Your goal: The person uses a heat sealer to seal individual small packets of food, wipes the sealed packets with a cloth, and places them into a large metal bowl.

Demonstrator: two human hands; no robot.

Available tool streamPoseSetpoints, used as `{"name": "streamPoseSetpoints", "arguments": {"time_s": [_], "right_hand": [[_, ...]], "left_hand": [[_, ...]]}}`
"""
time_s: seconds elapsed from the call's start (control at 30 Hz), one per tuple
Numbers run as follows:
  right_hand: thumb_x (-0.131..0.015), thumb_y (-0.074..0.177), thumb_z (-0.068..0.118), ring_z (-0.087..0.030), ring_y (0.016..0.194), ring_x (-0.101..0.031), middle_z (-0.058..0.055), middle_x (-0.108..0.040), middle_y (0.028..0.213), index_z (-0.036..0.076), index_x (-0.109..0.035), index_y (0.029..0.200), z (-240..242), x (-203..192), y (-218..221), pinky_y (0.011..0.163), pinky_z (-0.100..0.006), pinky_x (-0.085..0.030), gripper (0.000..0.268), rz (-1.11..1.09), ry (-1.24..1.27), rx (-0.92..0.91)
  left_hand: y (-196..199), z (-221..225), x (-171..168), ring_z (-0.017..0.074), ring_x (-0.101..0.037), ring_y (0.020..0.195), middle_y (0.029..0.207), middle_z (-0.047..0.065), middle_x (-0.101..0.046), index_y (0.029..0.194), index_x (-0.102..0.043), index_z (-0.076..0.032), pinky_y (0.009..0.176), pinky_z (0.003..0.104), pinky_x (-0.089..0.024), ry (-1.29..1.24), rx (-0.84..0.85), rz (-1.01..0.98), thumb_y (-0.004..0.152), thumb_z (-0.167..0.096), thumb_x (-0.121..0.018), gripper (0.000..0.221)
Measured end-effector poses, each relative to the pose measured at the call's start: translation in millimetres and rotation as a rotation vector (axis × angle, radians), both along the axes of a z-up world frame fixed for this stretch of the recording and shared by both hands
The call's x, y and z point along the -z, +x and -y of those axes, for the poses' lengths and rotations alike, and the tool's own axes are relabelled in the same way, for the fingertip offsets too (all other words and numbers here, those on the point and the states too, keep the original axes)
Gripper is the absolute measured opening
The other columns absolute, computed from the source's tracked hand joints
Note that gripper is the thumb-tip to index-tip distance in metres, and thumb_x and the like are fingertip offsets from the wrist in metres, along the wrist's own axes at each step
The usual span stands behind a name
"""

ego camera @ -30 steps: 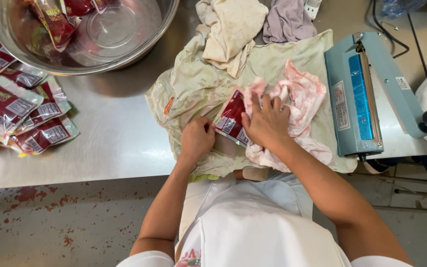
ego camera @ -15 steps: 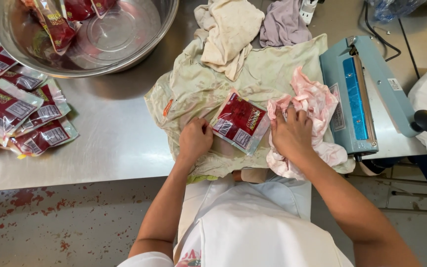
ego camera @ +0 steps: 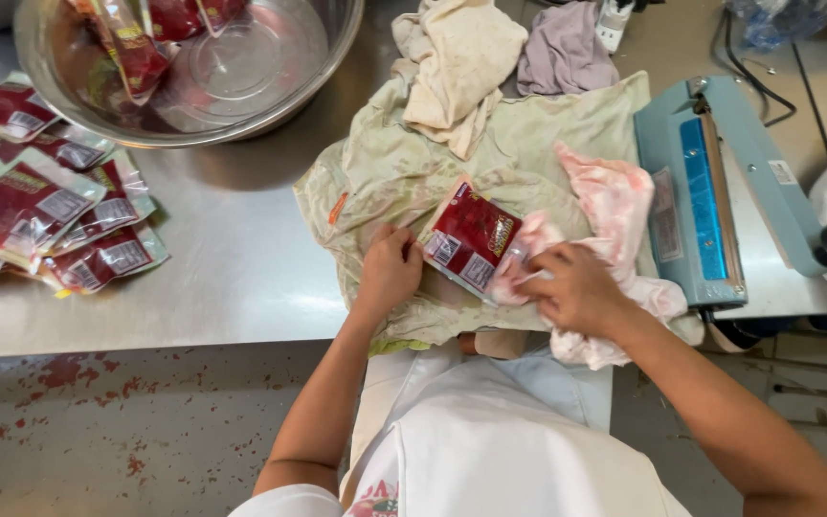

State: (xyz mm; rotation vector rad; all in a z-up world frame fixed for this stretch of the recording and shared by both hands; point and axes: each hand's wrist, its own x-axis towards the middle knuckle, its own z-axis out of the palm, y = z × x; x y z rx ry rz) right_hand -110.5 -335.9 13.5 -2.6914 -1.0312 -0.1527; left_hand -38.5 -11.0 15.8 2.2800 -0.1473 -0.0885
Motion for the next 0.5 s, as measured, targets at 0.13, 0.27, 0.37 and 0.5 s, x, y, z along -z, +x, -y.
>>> {"name": "streamPoseSetpoints", "arguments": {"time_s": [0.13, 0.27, 0.37, 0.5], "right_hand": [[-0.064, 0.075, 0.027, -0.029, 0.102, -0.063, 0.002, -0.066, 0.107, 0.033, -0.075, 0.099, 20.2, 26.2, 12.6, 0.090, -0.045, -0.049, 0.027, 0.161, 0.046, 0.246], [-0.066, 0.084, 0.013, -0.028, 0.100, -0.064, -0.005, -0.069, 0.110, 0.022, -0.079, 0.110, 4.5, -3.0, 2.9, 0.095, -0.043, -0.048, 0.030, 0.234, 0.098, 0.229], [-0.068, 0.085, 0.015, -0.027, 0.104, -0.064, -0.003, -0.071, 0.115, 0.023, -0.080, 0.109, 6.8, 1.2, 5.6, 0.098, -0.042, -0.049, 0.028, 0.228, 0.087, 0.257], [-0.065, 0.084, 0.009, -0.023, 0.108, -0.066, -0.003, -0.072, 0.115, 0.019, -0.082, 0.111, 3.0, 3.4, 5.0, 0.101, -0.041, -0.050, 0.033, 0.274, 0.113, 0.246]], "left_hand": [[-14.9, -28.0, -48.4, 0.0377, -0.070, 0.093, 0.099, 0.018, -0.063, 0.099, -0.060, 0.000, 0.081, 0.048, -0.060, -0.546, 0.012, -0.248, 0.102, -0.015, -0.052, 0.017], [-20.6, -106.7, -93.7, 0.0212, -0.074, 0.082, 0.087, 0.008, -0.070, 0.087, -0.044, -0.012, 0.072, 0.035, -0.064, -0.778, -0.008, -0.532, 0.107, -0.020, -0.045, 0.021], [-5.5, -191.2, -80.5, 0.0216, -0.069, 0.069, 0.073, 0.008, -0.064, 0.089, -0.054, -0.011, 0.070, 0.043, -0.068, -0.903, -0.122, -0.428, 0.102, -0.010, -0.046, 0.016], [1.5, -291.8, -176.2, 0.0228, -0.078, 0.085, 0.095, 0.013, -0.076, 0.098, -0.067, -0.007, 0.081, 0.035, -0.068, -0.603, -0.553, -0.152, 0.098, -0.010, -0.052, 0.015]]}}
